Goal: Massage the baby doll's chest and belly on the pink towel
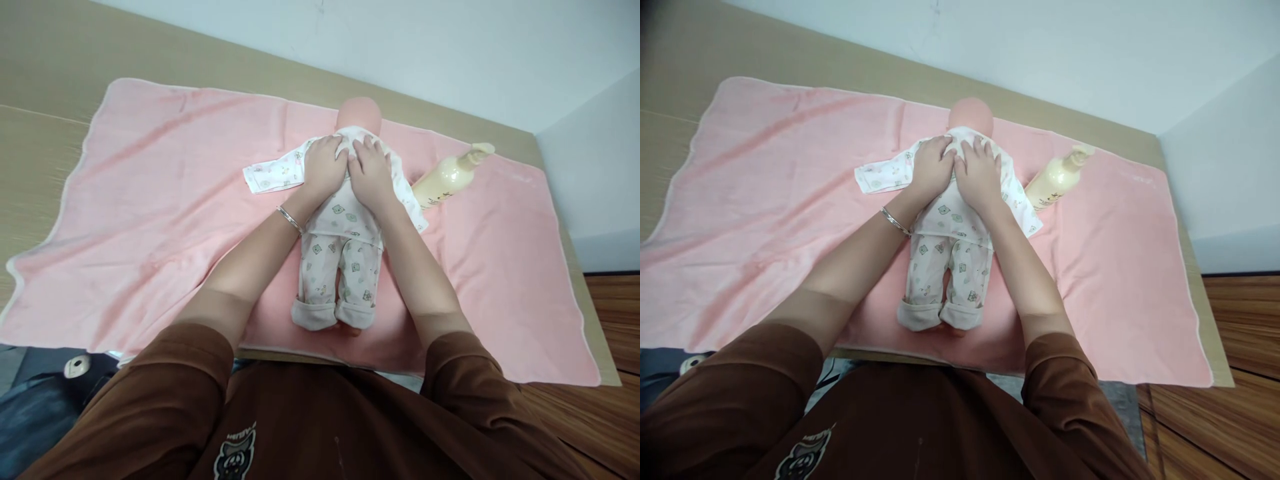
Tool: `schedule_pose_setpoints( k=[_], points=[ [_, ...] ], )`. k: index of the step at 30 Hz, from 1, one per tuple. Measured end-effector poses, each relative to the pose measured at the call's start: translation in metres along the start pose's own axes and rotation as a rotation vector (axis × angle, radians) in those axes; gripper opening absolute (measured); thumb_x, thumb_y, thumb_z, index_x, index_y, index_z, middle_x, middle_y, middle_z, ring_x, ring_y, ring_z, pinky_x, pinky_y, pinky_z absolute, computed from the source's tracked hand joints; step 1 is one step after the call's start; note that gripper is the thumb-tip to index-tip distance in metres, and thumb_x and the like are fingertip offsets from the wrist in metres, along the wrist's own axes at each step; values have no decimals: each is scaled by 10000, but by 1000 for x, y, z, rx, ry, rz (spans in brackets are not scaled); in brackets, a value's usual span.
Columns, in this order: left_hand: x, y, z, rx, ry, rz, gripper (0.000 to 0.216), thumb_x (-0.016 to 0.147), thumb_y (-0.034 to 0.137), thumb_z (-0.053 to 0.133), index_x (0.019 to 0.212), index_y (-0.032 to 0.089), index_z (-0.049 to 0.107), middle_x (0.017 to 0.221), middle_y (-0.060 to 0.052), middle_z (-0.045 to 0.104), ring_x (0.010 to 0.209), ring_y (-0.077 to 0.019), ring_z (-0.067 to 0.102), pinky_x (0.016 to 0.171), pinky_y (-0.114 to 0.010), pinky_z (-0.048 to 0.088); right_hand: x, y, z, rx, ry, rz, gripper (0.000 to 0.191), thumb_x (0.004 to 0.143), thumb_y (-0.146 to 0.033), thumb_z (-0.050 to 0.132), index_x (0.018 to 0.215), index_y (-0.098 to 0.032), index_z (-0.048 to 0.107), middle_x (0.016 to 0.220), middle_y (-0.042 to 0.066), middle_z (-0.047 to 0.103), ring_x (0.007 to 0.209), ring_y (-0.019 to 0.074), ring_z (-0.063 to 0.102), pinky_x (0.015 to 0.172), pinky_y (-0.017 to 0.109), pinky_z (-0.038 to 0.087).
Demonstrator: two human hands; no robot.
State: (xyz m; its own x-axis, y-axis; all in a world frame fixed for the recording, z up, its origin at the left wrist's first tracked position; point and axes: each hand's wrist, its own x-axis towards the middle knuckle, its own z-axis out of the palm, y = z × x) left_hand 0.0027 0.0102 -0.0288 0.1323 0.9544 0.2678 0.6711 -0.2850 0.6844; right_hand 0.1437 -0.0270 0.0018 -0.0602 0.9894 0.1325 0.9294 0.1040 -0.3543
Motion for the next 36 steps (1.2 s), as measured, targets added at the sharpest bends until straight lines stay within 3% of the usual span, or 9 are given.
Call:
schedule_pose_setpoints(
  k=[3,7,9,13,19,26,31,33,36],
  points=[
    [1,-3,2,-21,18,5,449,1088,355,474,1430,238,741,1569,-105,735,1510,-270,643,1369,-444,421,-1,-4,-5,-23,-72,-21,661,1104,-445,339,1709,-214,468,1843,114,391,1765,352,287,1443,681,250],
    [1,-5,3,-38,25,-9,462,1064,342,491,1428,219,747,1577,-117,729,1499,-296,644,1374,-462,416,-5,-10,-16,-64,32,-33,691,1087,-362,348,1746,-162,412,1858,107,354,1784,317,251,1467,552,285],
    [3,-8,6,-60,32,-1,462,1056,355,502,1418,225,756,1567,-112,736,1494,-304,646,1376,-464,415,-5,-10,-11,-68,68,-28,670,1102,-352,326,1744,-186,417,1863,103,345,1784,331,247,1459,595,283],
    [9,-20,14,-128,56,23,450,1048,415,535,1384,238,777,1538,-102,756,1495,-315,650,1385,-452,404,-1,-4,5,-60,-17,-36,600,1136,-391,347,1686,-196,484,1845,161,367,1754,412,285,1396,767,247],
    [12,-27,20,-182,73,28,455,1039,457,554,1372,251,786,1527,-101,761,1508,-340,638,1392,-470,394,3,6,1,10,122,-113,632,1140,-403,348,1734,-196,413,1839,135,371,1779,324,255,1446,589,288],
    [12,-27,17,-182,45,13,464,1044,480,556,1383,246,770,1541,-109,748,1530,-332,622,1395,-474,384,-1,-5,9,67,76,-108,541,1105,-364,393,1561,-192,628,1770,153,502,1712,371,389,1418,739,209],
    [12,-27,15,-187,37,10,448,1041,464,536,1365,265,772,1535,-99,752,1510,-348,630,1393,-511,389,-13,-17,-12,129,228,-112,572,1071,-213,396,1600,-171,608,1789,124,484,1705,291,421,1447,558,288],
    [13,-28,15,-183,31,8,448,1040,460,543,1368,255,770,1543,-108,744,1513,-350,630,1393,-510,389,-15,-23,-11,106,203,-78,580,1064,-183,396,1605,-165,604,1790,126,485,1700,294,430,1445,558,291],
    [14,-30,16,-179,21,4,459,1049,460,535,1376,231,762,1552,-129,735,1538,-355,618,1401,-518,374,-17,-31,-5,-18,41,-25,577,1084,-200,393,1629,-145,575,1817,159,435,1733,361,363,1434,665,249]
  ],
)
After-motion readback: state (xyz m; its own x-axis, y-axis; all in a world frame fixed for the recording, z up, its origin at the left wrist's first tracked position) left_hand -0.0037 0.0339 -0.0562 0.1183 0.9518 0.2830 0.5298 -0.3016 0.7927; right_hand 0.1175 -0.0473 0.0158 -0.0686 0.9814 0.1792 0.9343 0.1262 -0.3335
